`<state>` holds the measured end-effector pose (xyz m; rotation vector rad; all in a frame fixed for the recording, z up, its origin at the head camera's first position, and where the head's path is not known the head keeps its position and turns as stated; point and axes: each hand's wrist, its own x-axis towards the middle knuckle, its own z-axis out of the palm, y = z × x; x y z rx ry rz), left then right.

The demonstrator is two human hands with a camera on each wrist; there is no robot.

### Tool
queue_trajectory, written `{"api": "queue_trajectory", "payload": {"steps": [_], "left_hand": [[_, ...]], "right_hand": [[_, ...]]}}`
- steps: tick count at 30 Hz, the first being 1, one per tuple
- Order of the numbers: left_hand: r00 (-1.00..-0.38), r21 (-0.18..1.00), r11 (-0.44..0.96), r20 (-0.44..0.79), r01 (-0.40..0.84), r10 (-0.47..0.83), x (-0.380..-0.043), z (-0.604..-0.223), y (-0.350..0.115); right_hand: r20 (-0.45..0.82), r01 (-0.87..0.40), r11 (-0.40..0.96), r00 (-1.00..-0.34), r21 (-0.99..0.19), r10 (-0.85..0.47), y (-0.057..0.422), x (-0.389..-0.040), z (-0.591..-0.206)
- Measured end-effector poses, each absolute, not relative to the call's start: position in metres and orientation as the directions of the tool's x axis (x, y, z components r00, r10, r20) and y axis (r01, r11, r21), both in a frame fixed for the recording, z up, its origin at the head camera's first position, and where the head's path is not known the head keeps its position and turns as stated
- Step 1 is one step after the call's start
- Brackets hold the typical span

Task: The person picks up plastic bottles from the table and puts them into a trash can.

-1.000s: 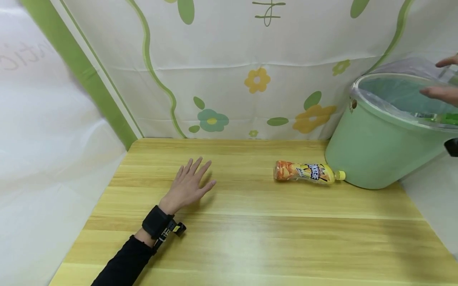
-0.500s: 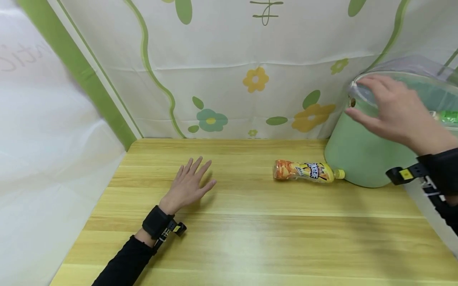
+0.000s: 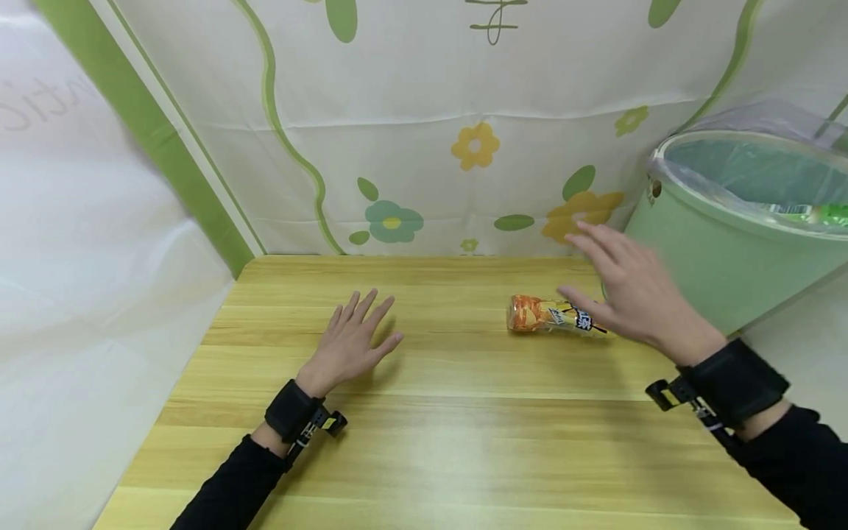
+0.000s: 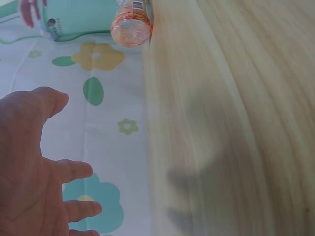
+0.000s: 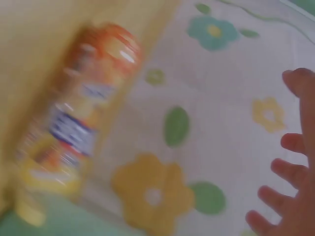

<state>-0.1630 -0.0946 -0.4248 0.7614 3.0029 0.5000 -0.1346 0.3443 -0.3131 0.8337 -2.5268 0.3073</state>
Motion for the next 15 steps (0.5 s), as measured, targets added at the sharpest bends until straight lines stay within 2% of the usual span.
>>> {"api": "queue_trajectory", "payload": {"steps": [2, 15], "left_hand": [[-0.882, 0.305, 0.831, 0.08, 0.465, 0.465, -0.163, -0.424, -0.094], [-0.863, 0.293, 0.82, 0.04, 0.492, 0.503, -0.163, -0.421, -0.077]], "right_hand": [[0.473, -0.612, 0.788, -0.715, -0.069, -0.514, 0.34, -0.132, -0.328], [0.253, -0.504, 0.856, -0.849, -0.12, -0.464, 0.326, -0.113, -0.403]]}}
